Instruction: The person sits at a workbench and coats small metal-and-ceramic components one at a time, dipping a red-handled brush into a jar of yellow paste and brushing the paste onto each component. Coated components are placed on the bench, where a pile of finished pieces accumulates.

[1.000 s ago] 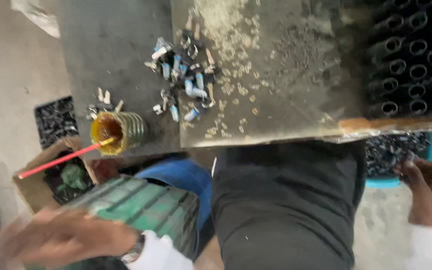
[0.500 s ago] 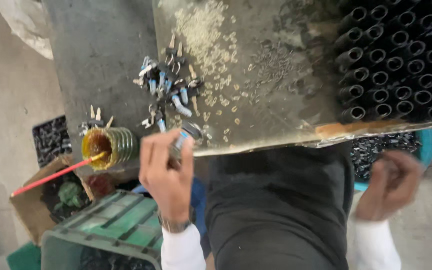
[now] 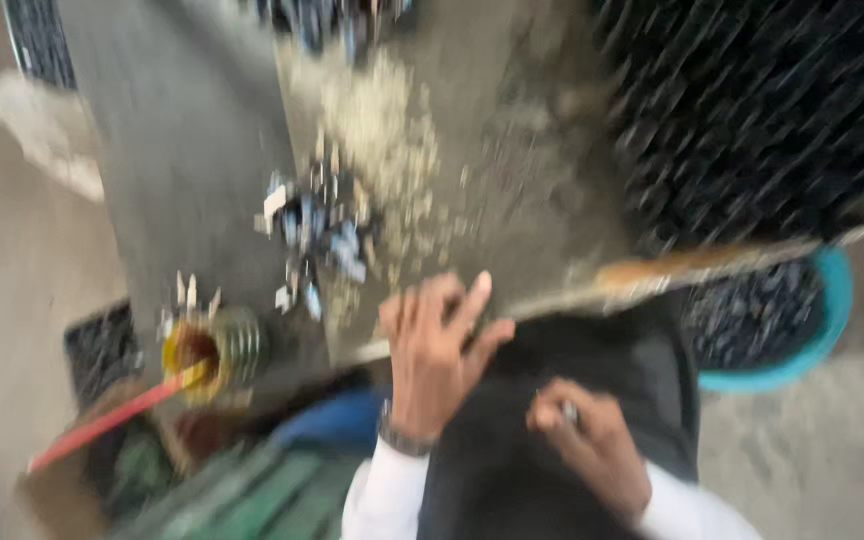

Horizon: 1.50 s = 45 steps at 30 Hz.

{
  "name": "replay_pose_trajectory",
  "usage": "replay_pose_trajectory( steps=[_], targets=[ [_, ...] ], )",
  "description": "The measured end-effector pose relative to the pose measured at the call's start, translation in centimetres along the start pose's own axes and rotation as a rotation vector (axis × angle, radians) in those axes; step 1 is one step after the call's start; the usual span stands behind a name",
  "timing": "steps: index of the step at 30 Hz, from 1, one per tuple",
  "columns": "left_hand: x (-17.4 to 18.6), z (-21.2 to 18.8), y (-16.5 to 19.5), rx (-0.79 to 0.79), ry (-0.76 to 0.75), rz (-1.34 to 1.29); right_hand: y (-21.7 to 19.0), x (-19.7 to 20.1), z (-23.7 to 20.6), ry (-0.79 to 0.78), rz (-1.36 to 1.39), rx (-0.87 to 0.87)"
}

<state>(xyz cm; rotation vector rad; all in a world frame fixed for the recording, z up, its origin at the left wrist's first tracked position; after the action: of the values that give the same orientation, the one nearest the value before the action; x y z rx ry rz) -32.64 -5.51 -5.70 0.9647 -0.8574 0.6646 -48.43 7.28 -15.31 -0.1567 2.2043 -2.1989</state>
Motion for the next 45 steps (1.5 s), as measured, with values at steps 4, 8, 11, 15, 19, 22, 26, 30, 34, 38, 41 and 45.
replay_pose_trajectory(
  steps=[4, 8, 11, 15, 19, 22, 26, 30, 34, 38, 41, 45],
  targets=[
    [-0.3, -0.5, 0.2, -0.031, 0.024, -0.017, 2.2, 2.0, -0.6, 0.090, -0.057, -0.288],
    [0.5, -1.4, -0.5, 0.007, 0.063, -0.081, 1.3, 1.9, 0.1, -0.013, 0.167, 0.106],
    [1.0, -2.2, -1.3, 0.020, 0.097, -0.113, 1.3, 0.5, 0.7, -0.067, 0.085, 0.234],
    [1.8, -2.9, -2.0, 0.048, 0.141, -0.172, 0.8, -0.5, 0.8, -0.090, -0.369, 0.567],
    [2.9, -3.2, -2.3, 0.197, 0.191, -0.484, 1.0, 0.0, 0.6, -0.164, -0.054, 0.412],
    [3.4, -3.1, -2.4, 0.276, 0.194, -0.686, 1.7, -0.7, 1.0, 0.005, 0.373, 0.100],
    [3.1, -3.2, -2.4, 0.399, 0.182, -0.783, 1.5, -2.8, 2.2, 0.173, 0.686, -0.166],
    [1.9, -3.9, -2.8, 0.574, 0.071, -0.997, -0.4, -4.0, 3.4, 0.164, 0.744, -0.199],
    [1.2, -4.5, -3.6, 0.619, 0.033, -1.037, -1.6, -4.4, 4.5, 0.108, 0.797, -0.281],
    [0.6, -4.9, -4.1, 0.684, 0.008, -1.091, -2.2, -4.6, 4.8, 0.081, 0.898, -0.253],
    [0.5, -5.1, -4.0, 0.685, -0.012, -1.118, -2.5, -4.8, 4.7, 0.078, 0.912, -0.202],
    [0.6, -5.1, -3.8, 0.691, 0.005, -1.165, -3.1, -4.8, 4.6, 0.085, 0.965, -0.152]
  ],
)
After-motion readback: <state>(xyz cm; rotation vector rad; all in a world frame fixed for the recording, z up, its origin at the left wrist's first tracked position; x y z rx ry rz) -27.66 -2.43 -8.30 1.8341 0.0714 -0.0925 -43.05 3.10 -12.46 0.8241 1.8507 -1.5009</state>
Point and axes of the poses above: each hand's wrist, its own z-axis towards the middle knuckle, its own x-axis out of the back of the hand, y = z × x, the point moved 3 cm from there along z, towards the middle knuckle, and after that the axes turned 6 degrees about x, right-handed, at the moved point
